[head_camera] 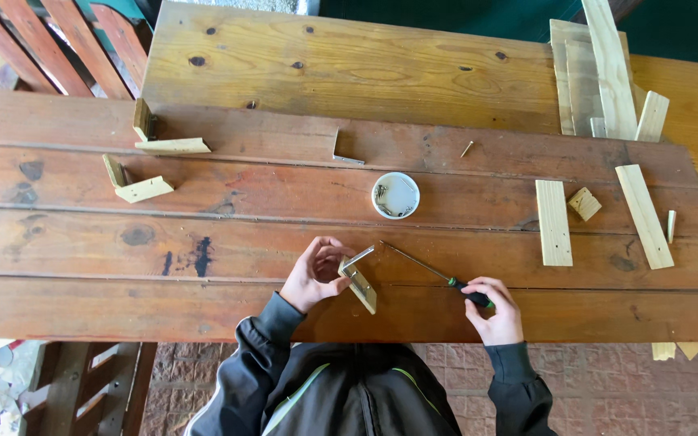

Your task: The person assembles small wooden pieces by attaching metal brackets with screws. They repeatedly pick up screws from a small container, position the brackets on the wood, and use a screwdriver to fasten them. The person handles multiple small wooden blocks and brackets throughout the process.

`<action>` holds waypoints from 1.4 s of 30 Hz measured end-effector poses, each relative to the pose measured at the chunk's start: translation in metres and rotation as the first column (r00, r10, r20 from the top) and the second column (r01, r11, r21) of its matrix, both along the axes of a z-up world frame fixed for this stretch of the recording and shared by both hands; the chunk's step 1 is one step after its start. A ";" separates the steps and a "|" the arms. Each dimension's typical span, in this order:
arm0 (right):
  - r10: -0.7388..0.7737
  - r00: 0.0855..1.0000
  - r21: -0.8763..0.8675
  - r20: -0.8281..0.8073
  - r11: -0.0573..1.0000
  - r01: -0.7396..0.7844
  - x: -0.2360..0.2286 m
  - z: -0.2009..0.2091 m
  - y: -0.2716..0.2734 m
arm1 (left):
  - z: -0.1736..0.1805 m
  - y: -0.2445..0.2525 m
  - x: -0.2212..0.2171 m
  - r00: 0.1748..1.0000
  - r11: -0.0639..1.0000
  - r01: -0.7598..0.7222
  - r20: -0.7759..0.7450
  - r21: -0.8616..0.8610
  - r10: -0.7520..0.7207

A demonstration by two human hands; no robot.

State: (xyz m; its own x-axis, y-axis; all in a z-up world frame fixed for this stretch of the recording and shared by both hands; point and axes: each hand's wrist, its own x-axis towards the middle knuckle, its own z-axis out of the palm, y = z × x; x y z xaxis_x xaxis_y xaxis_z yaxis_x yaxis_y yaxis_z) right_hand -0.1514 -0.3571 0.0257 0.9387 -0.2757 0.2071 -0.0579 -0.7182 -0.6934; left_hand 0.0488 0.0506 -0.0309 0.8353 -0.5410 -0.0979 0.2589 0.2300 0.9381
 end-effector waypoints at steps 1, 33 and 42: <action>-0.005 1.000 0.003 0.005 1.000 0.005 0.001 -0.001 0.003 | 0.001 0.000 -0.002 1.000 1.000 0.005 0.005 0.003 -0.005; -0.485 0.875 -0.264 -0.007 0.845 0.466 0.053 0.036 -0.133 | 0.051 0.059 -0.038 0.770 0.951 -0.308 -0.590 -0.009 0.243; 0.217 0.975 -0.047 -0.042 0.975 -0.219 0.074 0.048 0.036 | 0.077 0.059 -0.030 0.911 0.941 -0.309 -0.243 0.139 0.334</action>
State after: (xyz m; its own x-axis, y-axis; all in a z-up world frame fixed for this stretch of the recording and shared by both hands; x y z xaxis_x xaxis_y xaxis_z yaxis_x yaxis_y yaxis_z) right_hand -0.0773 -0.3210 0.0738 0.9821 -0.0531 0.1807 0.0801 -0.7508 -0.6556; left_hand 0.0183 0.1099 0.0463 0.9005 -0.2246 -0.3723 0.4230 0.2545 0.8696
